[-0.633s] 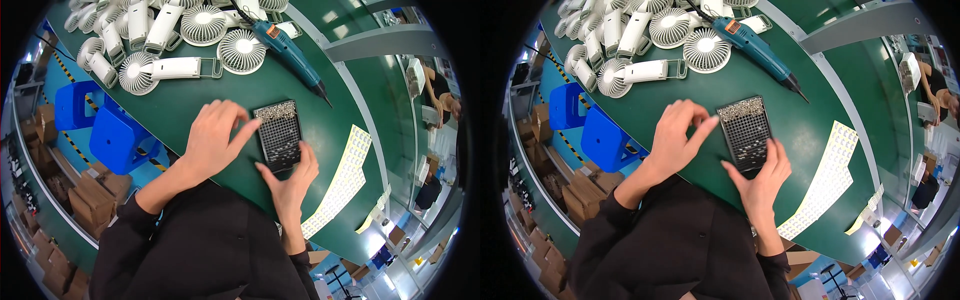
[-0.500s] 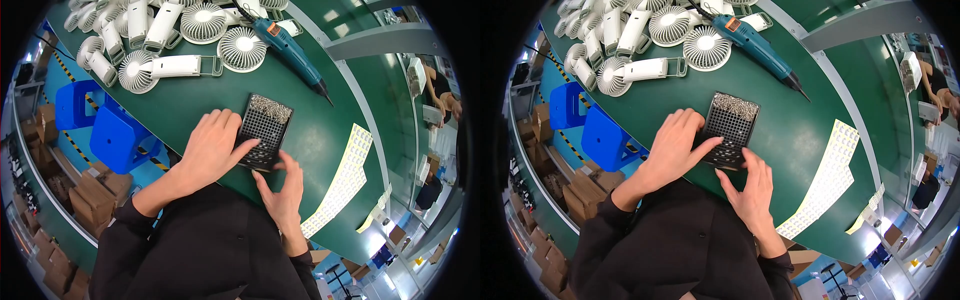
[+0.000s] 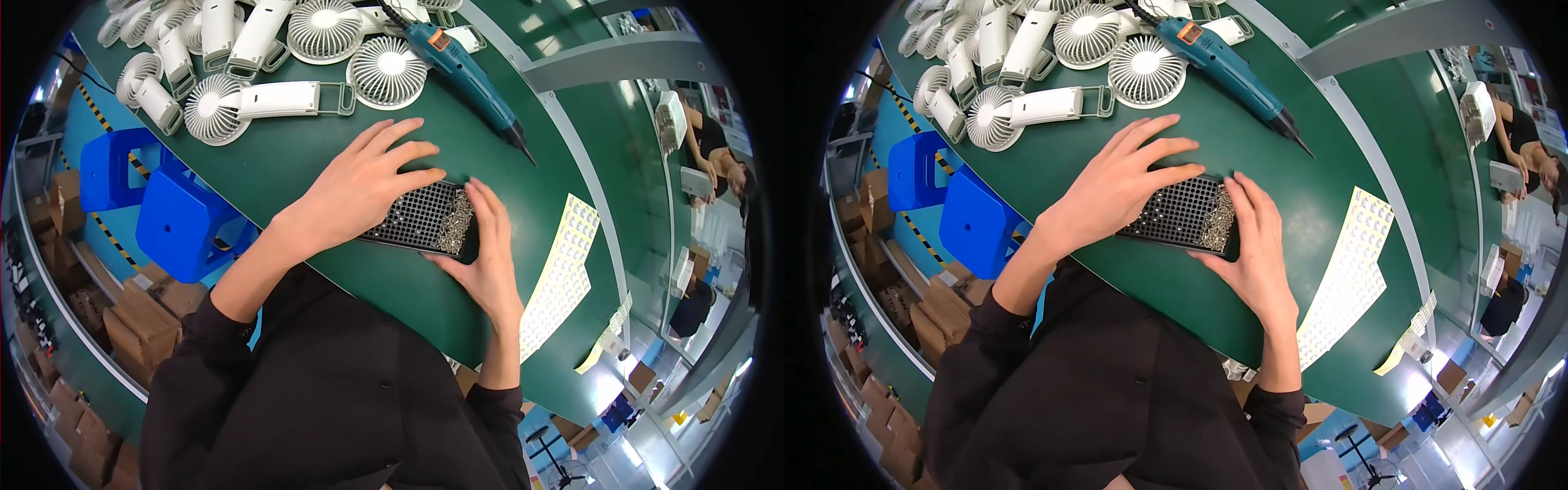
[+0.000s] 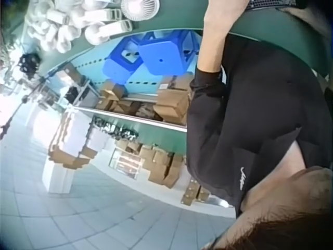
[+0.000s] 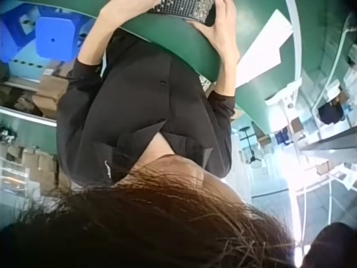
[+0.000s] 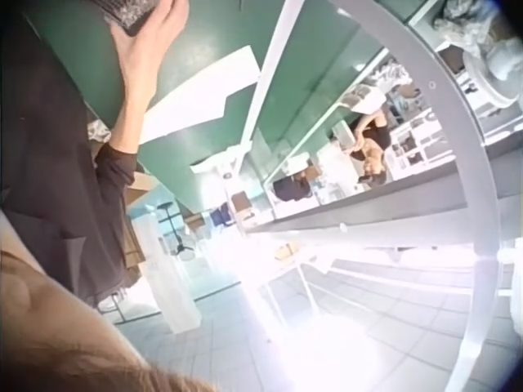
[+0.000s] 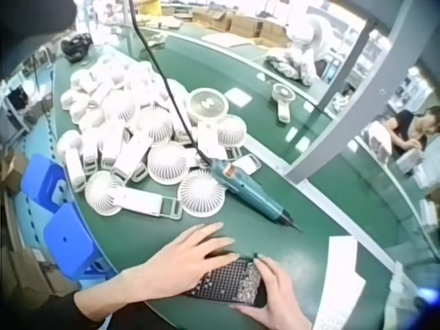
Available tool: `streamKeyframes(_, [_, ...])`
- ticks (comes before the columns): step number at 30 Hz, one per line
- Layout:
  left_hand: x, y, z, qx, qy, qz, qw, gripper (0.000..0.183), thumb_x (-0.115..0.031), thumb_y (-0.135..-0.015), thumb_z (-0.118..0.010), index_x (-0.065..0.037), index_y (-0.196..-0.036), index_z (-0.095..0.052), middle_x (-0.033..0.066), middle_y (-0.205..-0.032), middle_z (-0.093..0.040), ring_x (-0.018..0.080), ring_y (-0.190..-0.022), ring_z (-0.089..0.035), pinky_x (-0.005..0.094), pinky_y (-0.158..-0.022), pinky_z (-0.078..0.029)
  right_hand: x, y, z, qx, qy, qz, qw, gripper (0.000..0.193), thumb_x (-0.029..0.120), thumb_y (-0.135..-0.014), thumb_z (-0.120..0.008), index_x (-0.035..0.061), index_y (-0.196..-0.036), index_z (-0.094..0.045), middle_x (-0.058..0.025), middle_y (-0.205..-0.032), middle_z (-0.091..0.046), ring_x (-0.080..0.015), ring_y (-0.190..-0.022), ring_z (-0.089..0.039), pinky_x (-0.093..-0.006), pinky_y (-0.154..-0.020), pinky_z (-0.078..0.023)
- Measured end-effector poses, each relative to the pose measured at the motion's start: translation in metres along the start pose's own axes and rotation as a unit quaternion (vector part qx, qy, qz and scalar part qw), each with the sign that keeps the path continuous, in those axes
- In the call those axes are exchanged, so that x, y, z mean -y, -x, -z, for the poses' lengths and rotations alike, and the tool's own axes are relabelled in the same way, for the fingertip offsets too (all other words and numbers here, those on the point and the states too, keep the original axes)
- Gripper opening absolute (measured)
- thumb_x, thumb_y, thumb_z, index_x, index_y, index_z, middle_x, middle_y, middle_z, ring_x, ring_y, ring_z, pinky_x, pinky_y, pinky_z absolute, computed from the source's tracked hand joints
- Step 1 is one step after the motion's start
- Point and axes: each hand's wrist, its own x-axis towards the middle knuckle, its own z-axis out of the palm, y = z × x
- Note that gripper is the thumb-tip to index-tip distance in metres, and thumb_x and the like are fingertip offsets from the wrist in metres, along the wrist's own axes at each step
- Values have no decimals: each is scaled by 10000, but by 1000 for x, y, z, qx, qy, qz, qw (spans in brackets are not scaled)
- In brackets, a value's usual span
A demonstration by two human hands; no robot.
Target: Assemble handheld fans by screwing together components with an electric screwdriver.
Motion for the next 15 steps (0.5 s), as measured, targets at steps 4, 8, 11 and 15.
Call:
streamKeyframes(4, [0,3,2,-103,108,82,985,327,44,-880,-568,-53,-1183,-644,89,-1278,-589,315,-1306,-480,410,-1049,-432,0,0,7,-39,-14,3,999,1026,191,-524,-940,45,-1405,-434,-173,-1343,-462,-343,-1255,-474,-426,-1069,-407])
streamKeyframes(8, [6,10,1,-191,165,134,958,237,-58,-940,-585,-30,-1173,-623,144,-1214,-612,341,-1201,-556,405,-1001,-463,7,6,14,-77,41,-34,996,1021,198,-522,-947,41,-1395,-443,-176,-1336,-459,-354,-1244,-474,-430,-1058,-415])
streamKeyframes(11, [7,13,-2,-199,191,151,949,241,-66,-935,-598,-18,-1171,-618,182,-1202,-611,350,-1184,-566,408,-993,-464,14,8,17,-79,34,-25,996,1025,200,-522,-952,41,-1395,-440,-180,-1333,-456,-359,-1236,-474,-432,-1054,-418])
streamKeyframes(15, [3,12,-5,-194,194,151,950,248,-68,-932,-605,-10,-1173,-607,172,-1206,-612,346,-1189,-564,408,-996,-464,19,10,18,-72,54,2,996,1033,206,-524,-956,36,-1397,-432,-180,-1330,-454,-359,-1230,-473,-436,-1052,-419])
